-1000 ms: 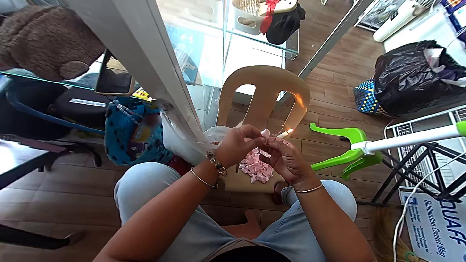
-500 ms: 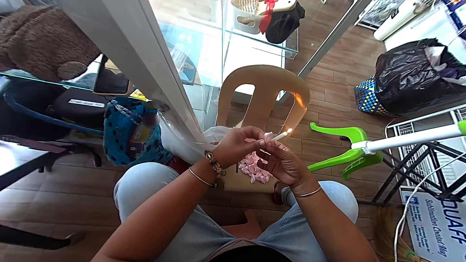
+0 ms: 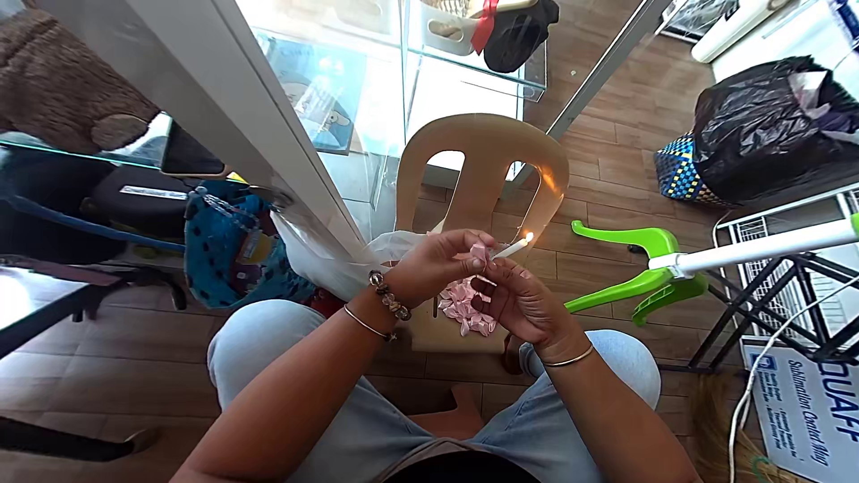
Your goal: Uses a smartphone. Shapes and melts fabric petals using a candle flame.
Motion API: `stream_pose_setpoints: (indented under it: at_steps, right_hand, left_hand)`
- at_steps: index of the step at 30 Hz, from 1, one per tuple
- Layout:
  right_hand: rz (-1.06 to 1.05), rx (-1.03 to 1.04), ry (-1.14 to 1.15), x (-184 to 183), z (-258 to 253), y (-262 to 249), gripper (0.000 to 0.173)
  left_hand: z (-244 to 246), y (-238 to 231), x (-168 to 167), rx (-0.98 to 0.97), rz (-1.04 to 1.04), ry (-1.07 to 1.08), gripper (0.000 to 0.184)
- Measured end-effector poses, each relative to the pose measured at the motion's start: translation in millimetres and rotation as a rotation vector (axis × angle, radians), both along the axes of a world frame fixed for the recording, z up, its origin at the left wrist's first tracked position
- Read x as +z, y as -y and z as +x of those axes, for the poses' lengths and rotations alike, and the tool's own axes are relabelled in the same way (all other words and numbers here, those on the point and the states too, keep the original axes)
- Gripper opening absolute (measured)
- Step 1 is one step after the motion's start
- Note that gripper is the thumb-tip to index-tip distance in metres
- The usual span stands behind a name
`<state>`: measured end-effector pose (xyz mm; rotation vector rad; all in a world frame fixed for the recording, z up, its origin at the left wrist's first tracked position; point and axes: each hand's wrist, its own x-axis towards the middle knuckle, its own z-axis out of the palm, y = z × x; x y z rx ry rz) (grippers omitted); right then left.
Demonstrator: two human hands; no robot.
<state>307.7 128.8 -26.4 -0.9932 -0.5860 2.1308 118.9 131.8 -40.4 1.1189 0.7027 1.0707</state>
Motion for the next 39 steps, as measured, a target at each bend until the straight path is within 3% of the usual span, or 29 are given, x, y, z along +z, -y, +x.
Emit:
stream_pose_setpoints:
  at_steps: [3,7,14,21,33,36,39]
  right_hand:
    - [0.321,-0.090,0.163,2.0,-0.5,-0.8,0.009]
    - [0.762,-0.101,0.443,-1.4,2.7,-2.2,0.027]
    - [0.984,-0.235,0.707,-8.4,0.4,-3.2,0.013]
    - [1.412,-0.238,1.078,-15.2,3.5,-7.3,0.013]
    - [1.521,-0.271,1.102,-18.9,-0.2,-8.1,0.013]
    - [1.500,-0.228,1.101,-17.4,0.8,-7.8,0.013]
    - [1.447,-0.161,1.097,-16.9,3.3,-8.2,0.013]
  left_hand:
    - [6.5,-1.2,-4.6,0.107,-0.084,0.064,0.017]
    - [11.2,-3.0,-7.8,0.155,-0.177,0.135,0.020]
    - [18.3,-0.1,4.8,0.154,-0.288,0.062,0.017]
    - [10.7,1.8,11.2,0.163,-0.266,-0.120,0.011]
    - [9.8,2.4,11.7,0.179,-0.254,-0.121,0.014]
    - [10.2,3.5,11.6,0.187,-0.221,-0.147,0.008]
    - [8.9,2.4,8.2,0.138,0.024,-0.336,0.046]
